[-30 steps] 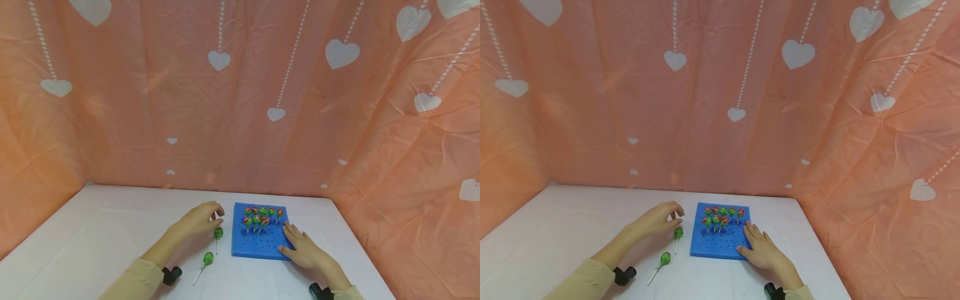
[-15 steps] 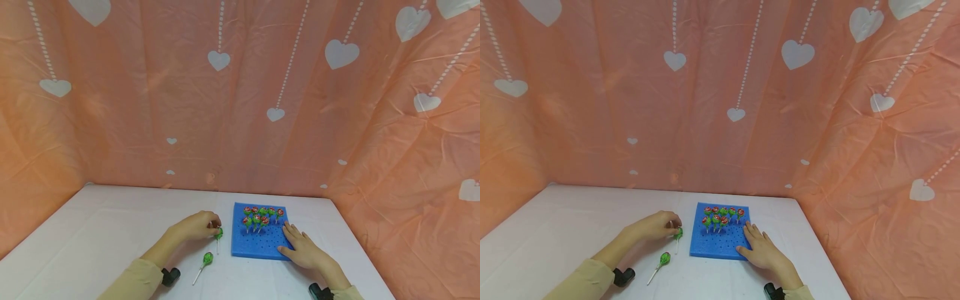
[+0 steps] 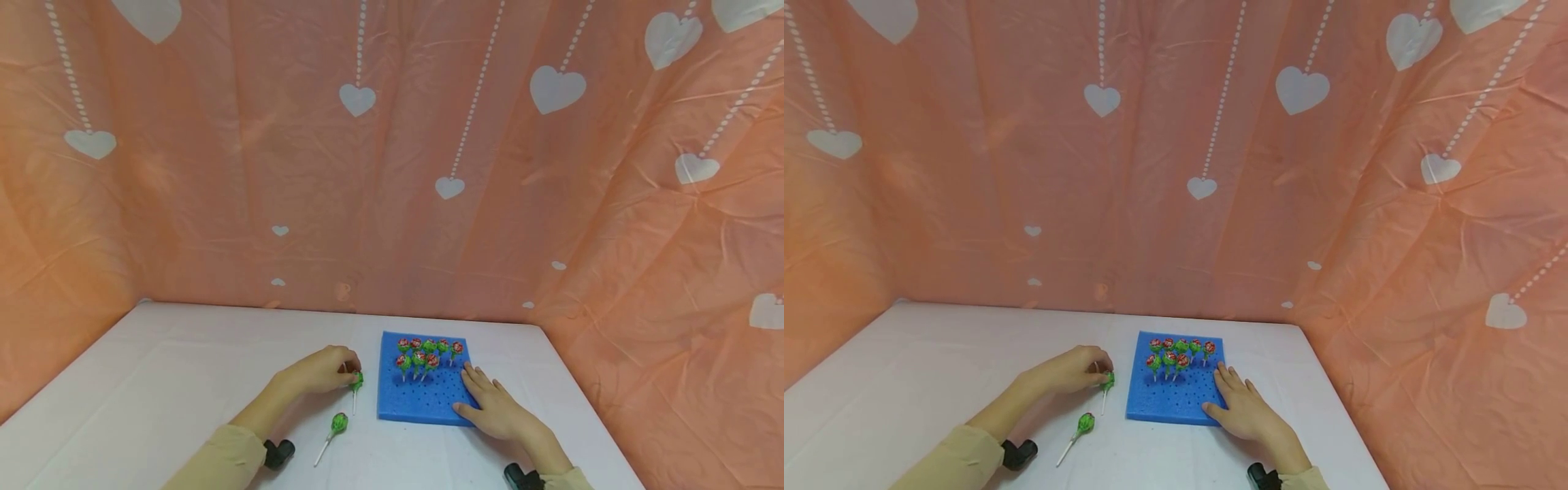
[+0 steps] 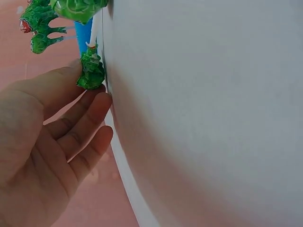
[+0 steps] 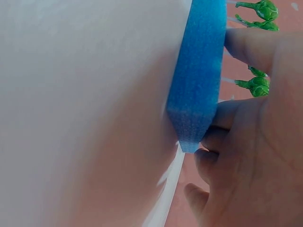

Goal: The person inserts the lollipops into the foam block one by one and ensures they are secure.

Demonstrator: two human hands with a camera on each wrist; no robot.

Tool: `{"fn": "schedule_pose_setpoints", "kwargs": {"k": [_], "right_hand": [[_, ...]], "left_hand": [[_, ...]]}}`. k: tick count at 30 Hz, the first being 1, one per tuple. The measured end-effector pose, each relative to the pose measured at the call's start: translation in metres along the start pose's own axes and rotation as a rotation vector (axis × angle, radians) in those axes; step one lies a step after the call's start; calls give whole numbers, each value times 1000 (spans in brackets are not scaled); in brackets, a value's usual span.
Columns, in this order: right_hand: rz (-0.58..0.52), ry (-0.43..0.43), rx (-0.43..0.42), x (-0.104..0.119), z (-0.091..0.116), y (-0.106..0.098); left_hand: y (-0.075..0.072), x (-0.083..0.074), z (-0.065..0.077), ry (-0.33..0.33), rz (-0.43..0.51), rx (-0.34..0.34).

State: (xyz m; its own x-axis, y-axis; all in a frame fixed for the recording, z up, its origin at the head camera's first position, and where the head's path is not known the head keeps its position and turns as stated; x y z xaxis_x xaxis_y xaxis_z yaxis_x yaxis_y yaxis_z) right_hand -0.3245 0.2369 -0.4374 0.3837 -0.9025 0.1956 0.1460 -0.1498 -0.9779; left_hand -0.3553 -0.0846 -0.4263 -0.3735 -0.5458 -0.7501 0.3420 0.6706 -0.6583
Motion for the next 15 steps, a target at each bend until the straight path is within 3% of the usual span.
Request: {"fn": "schedule_pose_setpoints", "kwargs": {"k": [15], "right_hand": [[8,0,3,1,1,-1]], "left_hand": [[-6,-9,1,111,28,-78]]}}
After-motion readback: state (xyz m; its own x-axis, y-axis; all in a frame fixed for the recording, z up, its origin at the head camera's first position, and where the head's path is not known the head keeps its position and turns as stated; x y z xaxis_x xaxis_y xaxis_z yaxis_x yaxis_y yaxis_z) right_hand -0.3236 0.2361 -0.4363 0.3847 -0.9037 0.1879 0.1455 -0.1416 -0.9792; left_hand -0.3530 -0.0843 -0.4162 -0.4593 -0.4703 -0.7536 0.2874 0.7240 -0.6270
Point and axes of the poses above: each hand's wrist, its own z-axis away from the middle knuckle, its own y-axis out of the palm, x = y × z, the point moved 5 cm from there along -z, towards the middle knuckle, and after that the axes turned 15 degrees about z, right-handed, at the moved point
